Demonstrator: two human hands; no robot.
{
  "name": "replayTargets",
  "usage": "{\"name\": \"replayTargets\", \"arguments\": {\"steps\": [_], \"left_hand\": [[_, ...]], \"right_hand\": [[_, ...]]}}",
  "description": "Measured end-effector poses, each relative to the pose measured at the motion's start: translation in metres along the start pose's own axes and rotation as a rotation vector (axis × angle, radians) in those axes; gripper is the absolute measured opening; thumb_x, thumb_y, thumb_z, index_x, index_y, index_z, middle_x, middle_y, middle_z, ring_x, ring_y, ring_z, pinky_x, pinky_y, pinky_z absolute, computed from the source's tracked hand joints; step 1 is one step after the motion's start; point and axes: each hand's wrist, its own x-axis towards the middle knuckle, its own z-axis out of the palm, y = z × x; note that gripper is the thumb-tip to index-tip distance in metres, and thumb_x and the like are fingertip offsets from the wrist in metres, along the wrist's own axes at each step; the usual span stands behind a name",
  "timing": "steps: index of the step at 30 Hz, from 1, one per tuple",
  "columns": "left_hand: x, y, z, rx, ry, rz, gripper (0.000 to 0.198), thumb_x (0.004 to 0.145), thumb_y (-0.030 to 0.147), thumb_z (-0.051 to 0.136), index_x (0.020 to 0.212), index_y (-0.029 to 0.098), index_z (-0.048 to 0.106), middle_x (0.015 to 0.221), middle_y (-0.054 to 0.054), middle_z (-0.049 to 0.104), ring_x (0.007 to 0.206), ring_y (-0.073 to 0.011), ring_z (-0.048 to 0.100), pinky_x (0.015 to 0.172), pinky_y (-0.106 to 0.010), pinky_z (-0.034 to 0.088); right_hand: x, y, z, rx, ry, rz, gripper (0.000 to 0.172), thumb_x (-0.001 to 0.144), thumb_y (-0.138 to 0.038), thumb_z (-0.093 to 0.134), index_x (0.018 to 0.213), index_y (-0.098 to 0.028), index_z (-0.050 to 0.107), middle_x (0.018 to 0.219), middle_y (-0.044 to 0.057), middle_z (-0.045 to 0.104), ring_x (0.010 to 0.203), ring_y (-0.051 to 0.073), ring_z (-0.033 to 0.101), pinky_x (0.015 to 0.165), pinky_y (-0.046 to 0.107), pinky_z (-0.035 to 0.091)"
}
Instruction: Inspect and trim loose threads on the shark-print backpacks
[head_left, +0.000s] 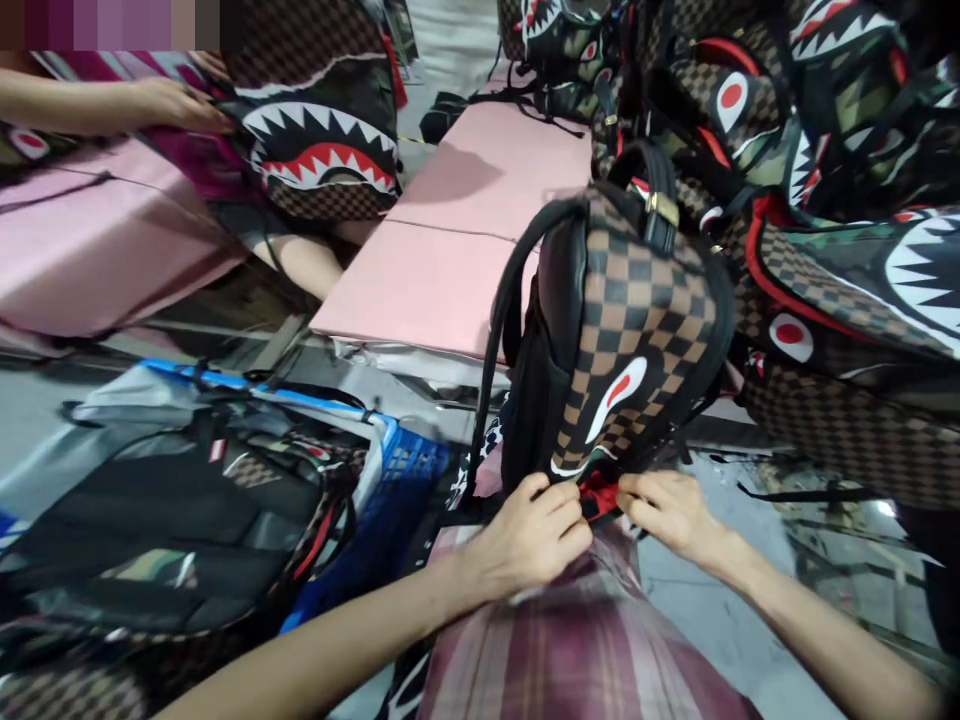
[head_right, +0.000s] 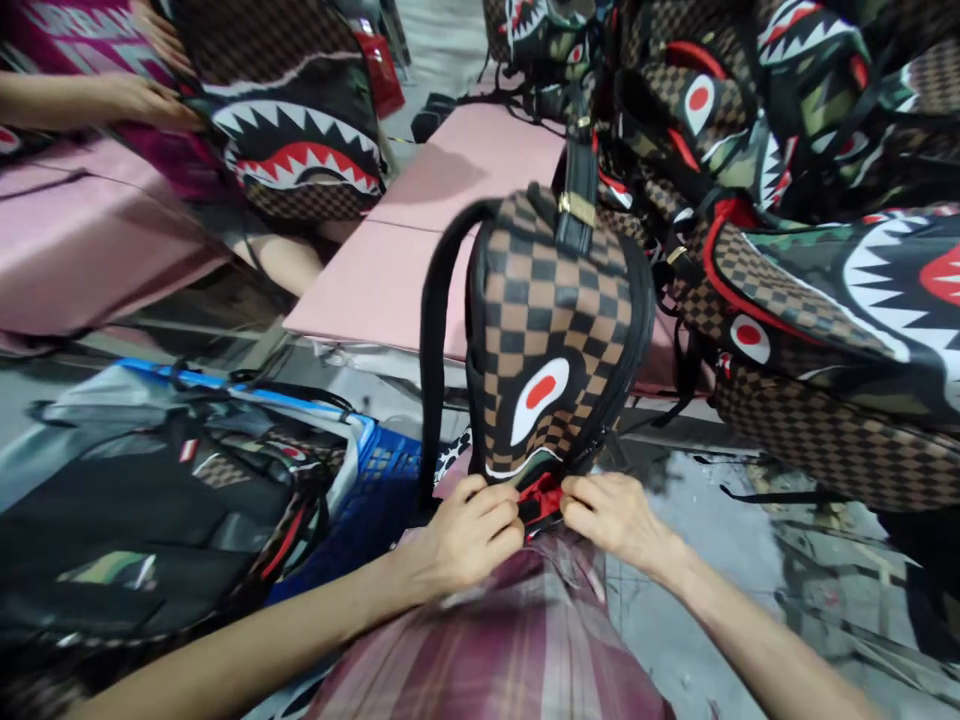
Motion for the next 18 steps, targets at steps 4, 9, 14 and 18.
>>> {"name": "replayTargets", "arguments": {"steps": [4, 9, 14, 18], "left_hand": [[-0.008, 0.003, 0.022, -0.044, -0.017, 0.01, 0.017, 0.089, 0.013, 0.041, 0.079, 0.014, 0.055, 0.08, -0.003, 0.059, 0.099, -0.0183, 0.052, 0.077, -0.032, 0.031], [-0.012, 0.002, 0.017, -0.115, -0.031, 0.03, 0.021, 0.09, 0.013, 0.038, 0.078, 0.013, 0.055, 0.082, -0.004, 0.06, 0.105, -0.0187, 0.05, 0.08, -0.032, 0.032], [-0.013, 0.003, 0.015, -0.095, -0.005, 0.041, 0.018, 0.089, 0.011, 0.04, 0.079, 0.012, 0.056, 0.08, -0.004, 0.06, 0.101, -0.0193, 0.053, 0.08, -0.032, 0.034], [-0.016, 0.006, 0.013, -0.075, -0.007, 0.052, 0.017, 0.087, 0.01, 0.041, 0.081, 0.011, 0.057, 0.082, -0.005, 0.061, 0.099, -0.0199, 0.055, 0.081, -0.033, 0.036]], "right_hand": [[-0.037, -0.016, 0.009, 0.034, -0.008, 0.343, 0.022, 0.087, -0.015, 0.046, 0.087, -0.024, 0.066, 0.088, 0.003, 0.066, 0.056, 0.008, 0.053, 0.049, 0.021, 0.037], [-0.039, -0.038, 0.0, 0.439, -0.036, 1.072, 0.02, 0.084, -0.032, 0.049, 0.082, -0.018, 0.063, 0.071, 0.003, 0.063, 0.055, 0.012, 0.053, 0.051, 0.023, 0.04], [-0.006, -0.043, 0.012, 0.725, -0.122, 1.384, 0.028, 0.073, -0.042, 0.058, 0.063, -0.018, 0.049, 0.057, -0.002, 0.05, 0.051, 0.01, 0.041, 0.048, 0.023, 0.033], [0.001, -0.049, 0.016, 0.974, -0.045, 1.436, 0.022, 0.072, -0.036, 0.056, 0.068, -0.021, 0.042, 0.056, -0.006, 0.039, 0.047, 0.008, 0.031, 0.044, 0.022, 0.027]]}}
